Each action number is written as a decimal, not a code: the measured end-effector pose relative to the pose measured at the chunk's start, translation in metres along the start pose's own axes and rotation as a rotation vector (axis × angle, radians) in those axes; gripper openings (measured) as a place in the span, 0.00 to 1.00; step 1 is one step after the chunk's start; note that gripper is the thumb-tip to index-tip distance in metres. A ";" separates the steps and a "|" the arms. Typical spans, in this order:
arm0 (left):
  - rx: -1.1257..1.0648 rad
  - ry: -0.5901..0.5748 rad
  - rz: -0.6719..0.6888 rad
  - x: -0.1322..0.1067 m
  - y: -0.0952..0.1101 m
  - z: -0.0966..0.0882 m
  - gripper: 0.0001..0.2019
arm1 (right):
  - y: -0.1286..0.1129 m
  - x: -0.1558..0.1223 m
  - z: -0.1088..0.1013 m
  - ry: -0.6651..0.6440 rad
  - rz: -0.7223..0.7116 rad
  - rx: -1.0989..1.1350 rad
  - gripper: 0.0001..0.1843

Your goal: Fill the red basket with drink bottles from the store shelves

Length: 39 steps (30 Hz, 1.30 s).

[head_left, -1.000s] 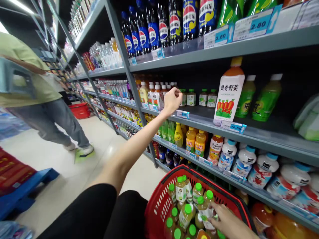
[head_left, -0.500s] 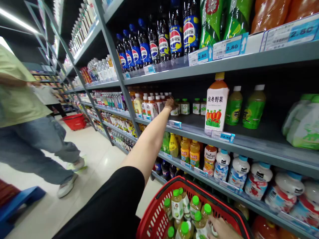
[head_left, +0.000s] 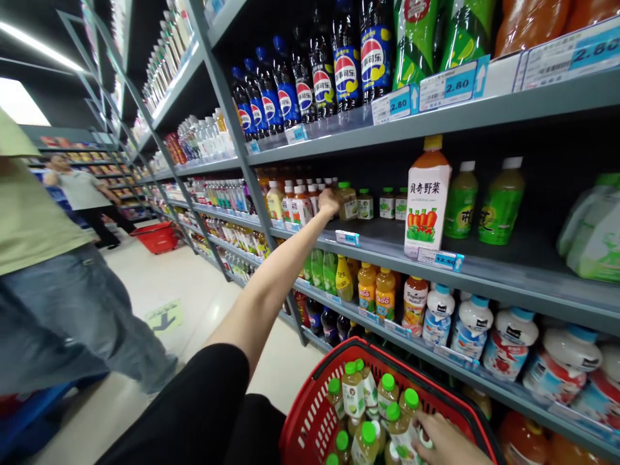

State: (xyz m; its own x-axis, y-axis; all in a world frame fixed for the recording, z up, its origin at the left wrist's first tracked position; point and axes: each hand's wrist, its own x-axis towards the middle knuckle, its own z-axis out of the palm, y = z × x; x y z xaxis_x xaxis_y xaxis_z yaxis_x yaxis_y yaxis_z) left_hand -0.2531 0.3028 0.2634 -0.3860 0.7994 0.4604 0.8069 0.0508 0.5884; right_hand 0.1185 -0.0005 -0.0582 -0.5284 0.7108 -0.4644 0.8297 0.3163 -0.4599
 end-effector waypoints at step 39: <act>-1.090 -0.579 0.748 -0.432 -0.053 0.026 0.43 | -0.060 -0.038 -0.011 0.516 -0.275 1.181 0.39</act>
State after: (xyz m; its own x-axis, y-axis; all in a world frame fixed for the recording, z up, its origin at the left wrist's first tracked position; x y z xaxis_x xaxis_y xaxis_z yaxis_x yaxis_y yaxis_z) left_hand -0.1179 -0.0292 0.0158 0.4125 0.5730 0.7082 -0.1033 -0.7430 0.6613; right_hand 0.0908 -0.0394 -0.0048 -0.3060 0.9515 -0.0304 -0.0884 -0.0601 -0.9943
